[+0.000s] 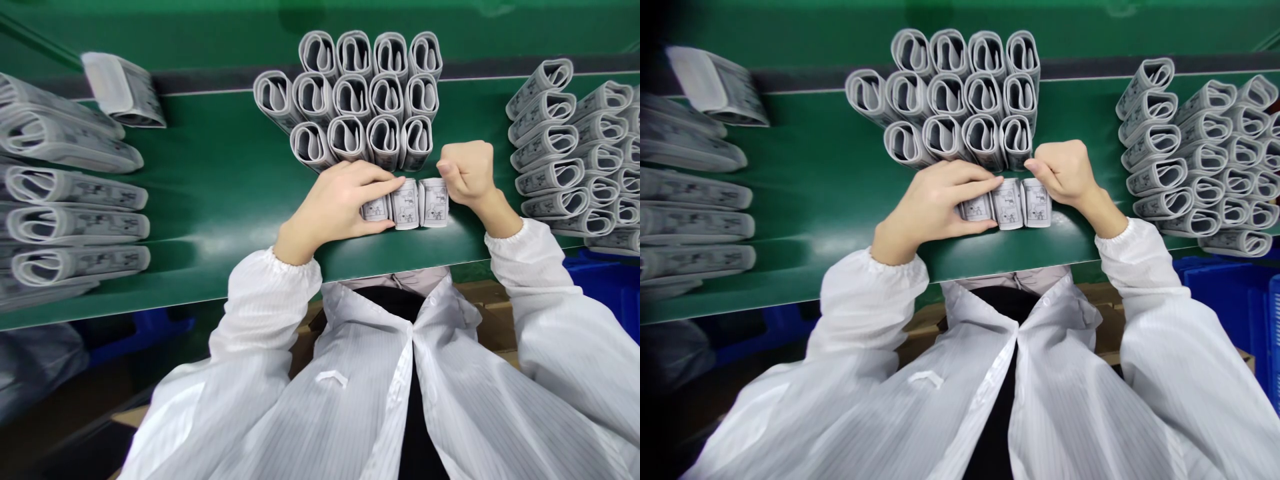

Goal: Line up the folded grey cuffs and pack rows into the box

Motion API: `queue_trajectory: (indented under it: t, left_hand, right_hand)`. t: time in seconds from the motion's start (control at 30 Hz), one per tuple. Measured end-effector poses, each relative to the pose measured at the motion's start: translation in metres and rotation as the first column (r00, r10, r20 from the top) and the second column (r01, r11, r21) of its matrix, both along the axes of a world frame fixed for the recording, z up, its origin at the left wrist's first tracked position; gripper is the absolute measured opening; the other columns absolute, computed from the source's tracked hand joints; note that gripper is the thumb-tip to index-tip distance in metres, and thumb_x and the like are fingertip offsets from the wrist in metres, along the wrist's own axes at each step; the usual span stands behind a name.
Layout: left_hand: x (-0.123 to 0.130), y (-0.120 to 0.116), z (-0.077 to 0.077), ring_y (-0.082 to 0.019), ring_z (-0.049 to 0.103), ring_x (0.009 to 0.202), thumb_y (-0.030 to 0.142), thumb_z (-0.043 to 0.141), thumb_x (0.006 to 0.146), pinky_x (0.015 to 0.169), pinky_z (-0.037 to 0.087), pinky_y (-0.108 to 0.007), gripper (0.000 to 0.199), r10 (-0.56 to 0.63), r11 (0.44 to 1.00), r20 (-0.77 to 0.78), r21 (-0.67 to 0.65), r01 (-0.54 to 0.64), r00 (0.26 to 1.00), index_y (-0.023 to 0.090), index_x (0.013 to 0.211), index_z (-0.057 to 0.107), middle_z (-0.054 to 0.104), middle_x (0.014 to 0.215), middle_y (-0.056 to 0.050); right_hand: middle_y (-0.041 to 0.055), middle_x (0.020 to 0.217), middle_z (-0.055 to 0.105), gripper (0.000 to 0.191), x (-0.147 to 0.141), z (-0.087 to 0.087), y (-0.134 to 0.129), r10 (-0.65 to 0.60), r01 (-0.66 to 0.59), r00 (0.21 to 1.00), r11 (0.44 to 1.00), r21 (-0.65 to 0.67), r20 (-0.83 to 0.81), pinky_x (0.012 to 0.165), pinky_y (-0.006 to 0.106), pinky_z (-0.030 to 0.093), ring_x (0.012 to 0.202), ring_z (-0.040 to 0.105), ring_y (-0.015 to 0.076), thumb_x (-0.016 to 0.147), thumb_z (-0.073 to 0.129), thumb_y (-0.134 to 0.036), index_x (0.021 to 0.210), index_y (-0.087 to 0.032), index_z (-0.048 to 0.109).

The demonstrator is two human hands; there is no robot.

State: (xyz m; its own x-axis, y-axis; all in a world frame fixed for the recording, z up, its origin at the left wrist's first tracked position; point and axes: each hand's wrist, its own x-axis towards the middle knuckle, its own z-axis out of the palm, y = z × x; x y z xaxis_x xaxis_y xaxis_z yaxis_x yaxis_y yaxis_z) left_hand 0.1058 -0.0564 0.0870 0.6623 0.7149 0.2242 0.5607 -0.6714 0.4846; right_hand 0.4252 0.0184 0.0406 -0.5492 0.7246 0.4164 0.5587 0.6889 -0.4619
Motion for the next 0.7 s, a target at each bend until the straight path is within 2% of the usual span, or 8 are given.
queue_trajectory:
  t: [0.13, 0.3, 0.43, 0.7]
  left_hand:
    - [0.000, 0.000, 0.000, -0.037, 0.074, 0.137, 0.057, 0.078, 0.101, 0.117, 0.058, -0.058, 0.069, 0.010, 1.000, -0.004, -0.010, -0.010, 1.000, 0.031, 0.165, 0.069, 0.080, 0.151, -0.014]
    - [0.000, -0.001, -0.001, -0.038, 0.074, 0.135, 0.057, 0.080, 0.099, 0.116, 0.058, -0.058, 0.073, 0.033, 0.999, 0.000, -0.019, -0.033, 0.999, 0.030, 0.166, 0.068, 0.079, 0.151, -0.015]
    - [0.001, -0.001, -0.001, -0.040, 0.073, 0.137, 0.058, 0.079, 0.099, 0.117, 0.058, -0.059, 0.075, 0.045, 0.999, -0.001, -0.019, -0.045, 0.999, 0.027, 0.166, 0.067, 0.078, 0.153, -0.016]
    - [0.003, -0.002, 0.005, -0.040, 0.074, 0.138, 0.058, 0.079, 0.098, 0.118, 0.058, -0.059, 0.074, 0.054, 0.998, -0.015, -0.034, -0.055, 0.998, 0.025, 0.164, 0.069, 0.079, 0.154, -0.016]
  right_hand:
    - [0.0040, 0.064, 0.046, 0.083, -0.002, 0.007, -0.002, 0.004, -0.001, 1.000, 0.996, 0.092, -0.028, 0.068, 0.041, 0.046, 0.064, 0.053, 0.0204, 0.117, 0.005, -0.081, 0.069, -0.026, 0.046]
    - [0.0043, 0.065, 0.050, 0.090, -0.001, 0.008, -0.003, -0.074, 0.074, 0.997, 0.997, 0.009, 0.000, 0.074, 0.040, 0.055, 0.066, 0.063, 0.0203, 0.112, 0.005, -0.090, 0.067, -0.026, 0.049]
    - [0.0040, 0.065, 0.050, 0.091, 0.000, 0.006, -0.003, -0.089, 0.089, 0.996, 0.996, 0.029, 0.011, 0.075, 0.040, 0.056, 0.066, 0.063, 0.0203, 0.112, 0.003, -0.090, 0.066, -0.026, 0.049]
    - [0.0020, 0.059, 0.037, 0.084, -0.007, 0.014, -0.006, -0.064, 0.068, 0.997, 0.989, 0.135, -0.033, 0.065, 0.040, 0.044, 0.059, 0.050, 0.0203, 0.115, -0.002, -0.084, 0.065, -0.028, 0.039]
